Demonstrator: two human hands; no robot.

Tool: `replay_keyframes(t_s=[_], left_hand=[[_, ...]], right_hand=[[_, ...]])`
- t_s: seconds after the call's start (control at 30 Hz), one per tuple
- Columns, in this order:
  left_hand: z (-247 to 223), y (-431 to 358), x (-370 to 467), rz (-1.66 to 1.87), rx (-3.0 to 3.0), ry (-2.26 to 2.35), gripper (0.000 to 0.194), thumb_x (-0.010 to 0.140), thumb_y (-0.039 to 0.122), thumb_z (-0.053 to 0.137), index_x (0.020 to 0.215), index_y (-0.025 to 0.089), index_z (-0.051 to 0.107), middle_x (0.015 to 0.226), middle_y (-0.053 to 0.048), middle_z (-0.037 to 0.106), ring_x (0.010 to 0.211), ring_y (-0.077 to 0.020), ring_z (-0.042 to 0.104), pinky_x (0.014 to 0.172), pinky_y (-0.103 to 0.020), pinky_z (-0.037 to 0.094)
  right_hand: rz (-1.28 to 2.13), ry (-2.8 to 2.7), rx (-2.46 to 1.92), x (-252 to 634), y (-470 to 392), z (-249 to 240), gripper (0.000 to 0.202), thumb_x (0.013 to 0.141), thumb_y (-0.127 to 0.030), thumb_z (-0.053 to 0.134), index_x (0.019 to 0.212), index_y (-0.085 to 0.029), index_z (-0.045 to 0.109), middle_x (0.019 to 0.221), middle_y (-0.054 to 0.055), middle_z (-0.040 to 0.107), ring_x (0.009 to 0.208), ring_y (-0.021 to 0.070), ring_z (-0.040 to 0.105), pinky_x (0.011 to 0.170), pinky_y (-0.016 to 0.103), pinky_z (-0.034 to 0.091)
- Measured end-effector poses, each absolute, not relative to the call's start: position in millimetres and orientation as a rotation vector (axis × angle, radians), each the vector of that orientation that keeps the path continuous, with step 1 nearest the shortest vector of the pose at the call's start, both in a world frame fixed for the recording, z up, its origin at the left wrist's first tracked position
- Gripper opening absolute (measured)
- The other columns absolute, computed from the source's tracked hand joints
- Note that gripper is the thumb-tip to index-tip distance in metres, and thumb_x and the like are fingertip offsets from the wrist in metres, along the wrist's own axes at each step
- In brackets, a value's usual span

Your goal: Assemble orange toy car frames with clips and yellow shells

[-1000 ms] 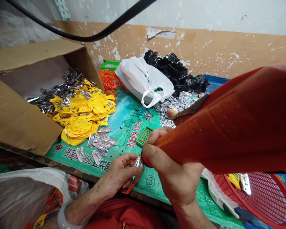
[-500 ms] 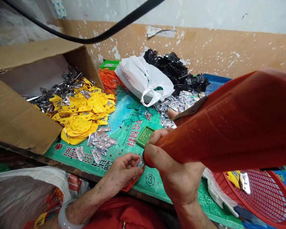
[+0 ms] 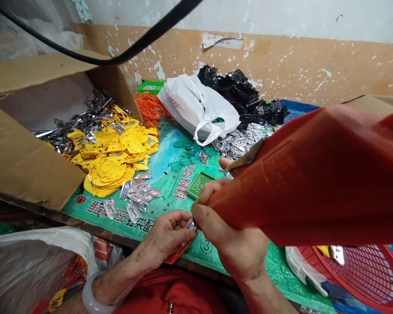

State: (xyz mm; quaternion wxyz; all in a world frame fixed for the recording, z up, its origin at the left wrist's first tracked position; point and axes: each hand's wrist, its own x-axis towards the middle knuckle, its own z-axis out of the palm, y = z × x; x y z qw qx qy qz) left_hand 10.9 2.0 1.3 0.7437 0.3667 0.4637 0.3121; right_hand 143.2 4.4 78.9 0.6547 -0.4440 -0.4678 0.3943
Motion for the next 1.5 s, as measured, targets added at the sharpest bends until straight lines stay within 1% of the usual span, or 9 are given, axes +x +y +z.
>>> replay_keyframes(t_s=[0.17,0.37,0.53,0.77,0.9,1.07,1.27,1.4,1.5], left_hand=[[0.6,2.2,9.9,0.696,0.745,1.029,0.023,0.056,0.020,0.068,0.077,0.013,0.063,0.062,0.003,0.056,0.052,-0.0073,0.043,0.051,-0.022,0.028],[-0.1,2.9,9.4,0.696,0.687,0.975,0.024,0.053,0.021,0.072,0.074,0.013,0.062,0.061,0.003,0.056,0.051,-0.0068,0.045,0.049,-0.021,0.028],[-4.2,2.1,8.1,0.669,0.668,0.989,0.023,0.056,0.020,0.069,0.076,0.014,0.060,0.051,0.009,0.048,0.036,-0.0021,0.031,0.038,-0.020,0.016],[1.0,5.9,0.5,0.616,0.786,1.022,0.025,0.058,0.021,0.067,0.081,0.012,0.063,0.052,0.008,0.052,0.032,-0.0012,0.031,0.032,-0.019,0.018],[7.6,6.9,-1.7,0.563,0.867,1.071,0.029,0.060,0.024,0.067,0.086,0.011,0.065,0.054,0.006,0.056,0.033,-0.0020,0.035,0.033,-0.019,0.020],[9.1,6.5,-1.3,0.520,0.873,1.117,0.020,0.059,0.026,0.064,0.075,0.013,0.062,0.053,0.006,0.055,0.033,-0.0020,0.034,0.035,-0.019,0.020],[16.3,7.0,-2.2,0.487,0.857,1.126,0.018,0.056,0.025,0.063,0.070,0.015,0.059,0.046,0.009,0.048,0.034,-0.0022,0.029,0.036,-0.020,0.015],[19.7,7.9,-5.9,0.425,0.896,1.127,0.018,0.058,0.029,0.063,0.071,0.016,0.059,0.046,0.010,0.045,0.034,-0.0035,0.027,0.037,-0.021,0.014],[19.9,9.8,-9.3,0.422,0.983,1.120,0.019,0.062,0.029,0.064,0.073,0.014,0.064,0.053,0.007,0.050,0.043,-0.0050,0.036,0.043,-0.021,0.022]], right_hand=[[0.989,-1.057,-0.938,140.8,6.8,72.3,0.048,0.064,-0.011,0.070,0.105,-0.033,0.057,0.068,-0.005,0.060,0.065,0.0184,0.059,0.067,0.039,0.053],[1.010,-1.095,-0.906,141.8,10.2,68.0,0.045,0.064,-0.012,0.070,0.102,-0.031,0.055,0.067,-0.004,0.060,0.064,0.0189,0.059,0.067,0.041,0.052],[1.065,-1.116,-0.853,147.9,12.1,61.8,0.044,0.064,-0.018,0.074,0.102,-0.029,0.055,0.066,-0.004,0.060,0.061,0.0192,0.060,0.063,0.041,0.052],[1.092,-1.098,-0.752,149.3,10.4,67.8,0.058,0.066,-0.020,0.075,0.118,-0.026,0.051,0.067,-0.002,0.061,0.063,0.0177,0.059,0.061,0.036,0.050],[1.012,-0.981,-0.715,151.6,13.6,80.4,0.052,0.063,-0.016,0.072,0.112,-0.027,0.057,0.064,-0.003,0.062,0.059,0.0172,0.058,0.057,0.034,0.049],[0.849,-0.925,-0.789,157.6,26.4,83.4,0.047,0.058,-0.011,0.071,0.102,-0.026,0.063,0.062,-0.004,0.063,0.054,0.0157,0.058,0.054,0.031,0.048],[0.739,-0.929,-0.898,160.5,50.6,66.0,0.014,0.055,-0.011,0.072,0.060,-0.019,0.062,0.057,-0.003,0.061,0.049,0.0140,0.056,0.051,0.031,0.046],[0.725,-0.910,-0.926,158.7,68.2,55.0,0.013,0.055,-0.013,0.074,0.056,-0.018,0.062,0.058,-0.003,0.061,0.049,0.0131,0.055,0.051,0.031,0.046],[0.733,-0.934,-0.974,154.3,78.0,50.3,0.012,0.054,-0.016,0.074,0.054,-0.018,0.062,0.057,-0.003,0.061,0.049,0.0127,0.054,0.050,0.031,0.046]])
